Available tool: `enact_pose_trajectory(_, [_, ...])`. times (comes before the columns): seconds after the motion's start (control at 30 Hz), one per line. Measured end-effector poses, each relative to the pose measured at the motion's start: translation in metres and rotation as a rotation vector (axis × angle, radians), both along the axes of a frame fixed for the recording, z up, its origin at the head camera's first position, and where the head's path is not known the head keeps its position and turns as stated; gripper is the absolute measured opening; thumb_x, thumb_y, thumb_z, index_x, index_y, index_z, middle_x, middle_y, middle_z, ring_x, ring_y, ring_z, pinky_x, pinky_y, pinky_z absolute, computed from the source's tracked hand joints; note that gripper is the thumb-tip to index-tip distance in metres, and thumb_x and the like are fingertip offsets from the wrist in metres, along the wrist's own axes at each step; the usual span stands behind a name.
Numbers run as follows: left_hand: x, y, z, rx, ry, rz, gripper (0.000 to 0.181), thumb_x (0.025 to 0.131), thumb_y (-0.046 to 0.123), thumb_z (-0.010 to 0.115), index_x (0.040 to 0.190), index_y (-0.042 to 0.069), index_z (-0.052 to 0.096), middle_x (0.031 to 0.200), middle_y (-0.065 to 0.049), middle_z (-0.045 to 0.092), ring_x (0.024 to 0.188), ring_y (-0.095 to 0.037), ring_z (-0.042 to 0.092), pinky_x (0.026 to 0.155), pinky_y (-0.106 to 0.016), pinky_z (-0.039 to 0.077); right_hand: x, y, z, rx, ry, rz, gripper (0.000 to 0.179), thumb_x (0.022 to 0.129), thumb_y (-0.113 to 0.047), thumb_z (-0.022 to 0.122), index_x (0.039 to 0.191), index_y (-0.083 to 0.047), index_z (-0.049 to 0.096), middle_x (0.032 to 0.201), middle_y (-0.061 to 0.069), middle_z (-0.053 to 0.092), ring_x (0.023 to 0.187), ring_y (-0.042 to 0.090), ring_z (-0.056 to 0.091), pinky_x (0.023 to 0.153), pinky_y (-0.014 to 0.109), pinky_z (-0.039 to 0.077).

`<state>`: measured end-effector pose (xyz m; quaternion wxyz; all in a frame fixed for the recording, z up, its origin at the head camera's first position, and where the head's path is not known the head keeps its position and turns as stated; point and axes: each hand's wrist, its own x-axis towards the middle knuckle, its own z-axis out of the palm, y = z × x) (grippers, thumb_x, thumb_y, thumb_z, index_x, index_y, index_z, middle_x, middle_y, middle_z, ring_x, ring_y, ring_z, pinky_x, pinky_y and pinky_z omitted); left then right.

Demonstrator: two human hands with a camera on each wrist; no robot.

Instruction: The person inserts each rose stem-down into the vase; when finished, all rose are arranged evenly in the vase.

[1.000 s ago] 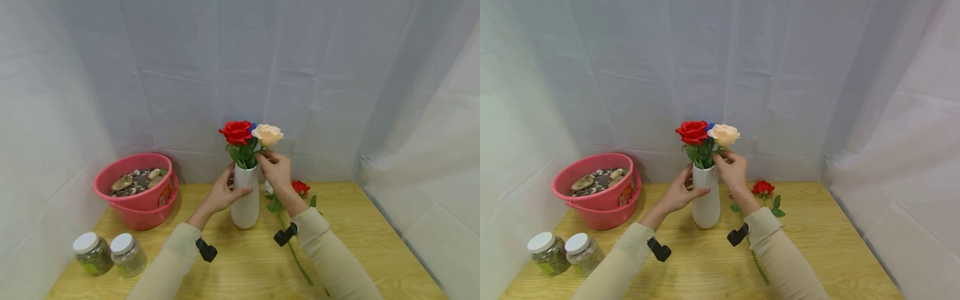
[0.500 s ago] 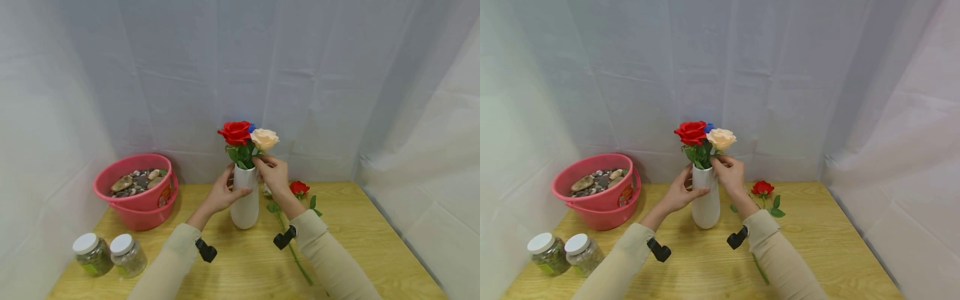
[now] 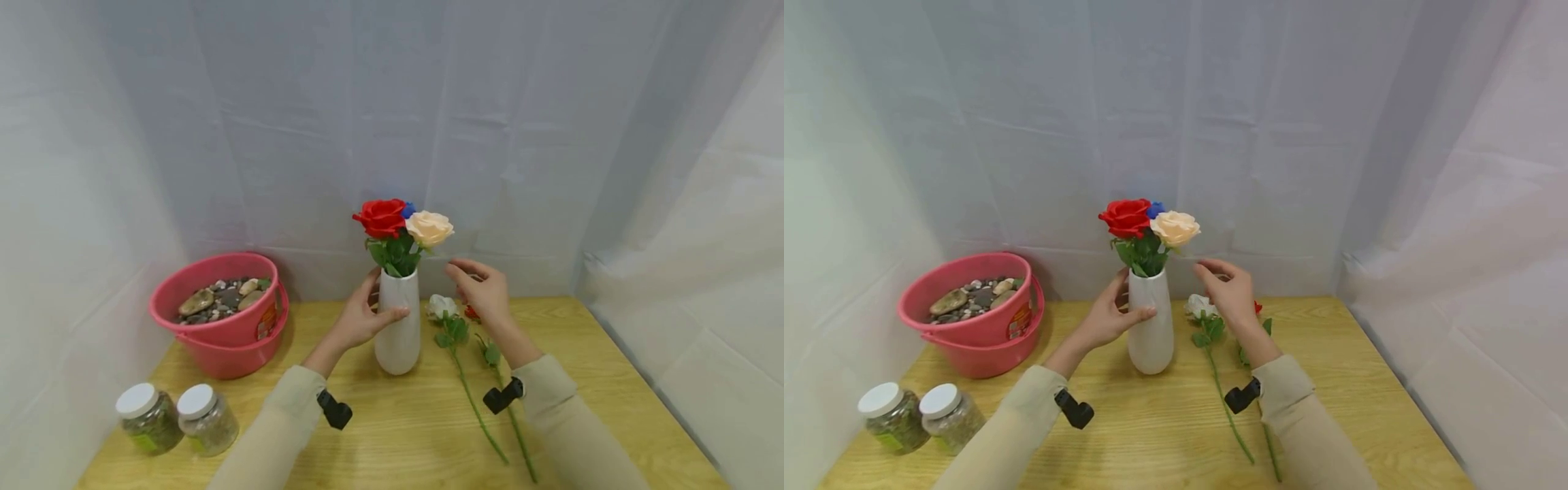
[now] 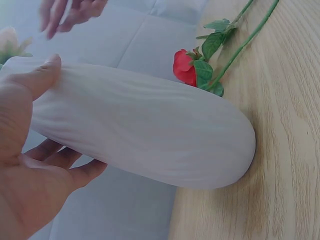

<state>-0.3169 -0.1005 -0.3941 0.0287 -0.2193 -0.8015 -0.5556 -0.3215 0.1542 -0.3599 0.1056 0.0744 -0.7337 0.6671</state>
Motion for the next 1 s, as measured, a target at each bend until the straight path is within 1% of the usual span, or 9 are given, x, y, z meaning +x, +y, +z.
enact_pose_trajectory(0.1, [0.0,-0.001,0.0,-0.007,-0.005,0.005,0.094,0.097,0.021,0.078,0.17,0.019,0.019,0.161,-0.022,0.045,0.141,-0.047,0.053,0.109,-0.063,0.051,-0.001,0.021,-0.008,0.038,-0.014,-0.032,0.04,0.1,-0.029,0.074,0.129,-0.001,0.073,0.084,-0.011,0.068,0.059,0.006,0.058,0.056,0.023,0.049])
enact_pose_trajectory(0.23, [0.0,-0.002,-0.001,-0.014,-0.002,0.012,0.094,0.097,0.022,0.078,0.17,0.019,0.019,0.161,-0.022,0.045,0.142,-0.047,0.053,0.109,-0.063,0.051,0.002,0.046,-0.018,0.079,-0.049,-0.043,0.04,0.101,-0.025,0.073,0.131,0.002,0.071,0.091,-0.01,0.071,0.062,0.006,0.062,0.059,0.023,0.055])
enact_pose_trajectory(0.37, [0.0,-0.002,-0.001,-0.018,-0.004,0.016,0.095,0.097,0.023,0.079,0.17,0.018,0.018,0.161,-0.022,0.045,0.142,-0.046,0.053,0.11,-0.063,0.051,0.007,0.068,-0.027,0.123,-0.097,-0.036,0.044,0.102,-0.023,0.072,0.133,0.006,0.067,0.089,-0.014,0.07,0.068,0.005,0.064,0.062,0.023,0.057])
enact_pose_trajectory(0.47, [-0.001,-0.002,0.0,-0.018,-0.006,0.019,0.096,0.096,0.023,0.079,0.17,0.018,0.018,0.161,-0.023,0.046,0.142,-0.046,0.053,0.11,-0.063,0.051,0.01,0.082,-0.035,0.163,-0.152,-0.025,0.048,0.102,-0.027,0.071,0.137,0.005,0.064,0.093,-0.015,0.07,0.073,0.003,0.066,0.065,0.024,0.058])
enact_pose_trajectory(0.6, [-0.002,-0.001,-0.001,-0.02,-0.005,0.02,0.096,0.096,0.022,0.08,0.17,0.017,0.018,0.16,-0.023,0.046,0.142,-0.046,0.053,0.11,-0.063,0.051,0.015,0.096,-0.05,0.207,-0.191,-0.016,0.05,0.103,-0.03,0.071,0.138,0.004,0.065,0.096,-0.012,0.071,0.076,0.005,0.066,0.068,0.026,0.06])
enact_pose_trajectory(0.7, [-0.001,-0.001,-0.001,-0.021,-0.006,0.016,0.096,0.096,0.022,0.079,0.17,0.017,0.018,0.16,-0.023,0.047,0.141,-0.046,0.053,0.11,-0.063,0.051,0.018,0.105,-0.064,0.224,-0.198,-0.02,0.049,0.102,-0.029,0.072,0.136,0.005,0.066,0.096,-0.01,0.074,0.075,0.006,0.067,0.068,0.028,0.061])
enact_pose_trajectory(0.83, [-0.001,0.0,-0.001,-0.02,-0.01,0.014,0.096,0.096,0.022,0.079,0.17,0.017,0.017,0.16,-0.023,0.047,0.141,-0.046,0.054,0.11,-0.062,0.051,0.023,0.112,-0.082,0.229,-0.232,-0.024,0.048,0.102,-0.026,0.073,0.137,0.006,0.065,0.103,-0.003,0.077,0.077,0.008,0.07,0.069,0.029,0.062])
enact_pose_trajectory(1.0, [-0.001,0.001,-0.001,-0.013,-0.007,0.013,0.096,0.096,0.022,0.079,0.17,0.017,0.017,0.16,-0.022,0.047,0.141,-0.045,0.054,0.11,-0.062,0.051,0.03,0.117,-0.099,0.232,-0.262,-0.023,0.047,0.101,-0.022,0.073,0.136,0.008,0.065,0.106,0.006,0.078,0.08,0.011,0.07,0.069,0.029,0.063])
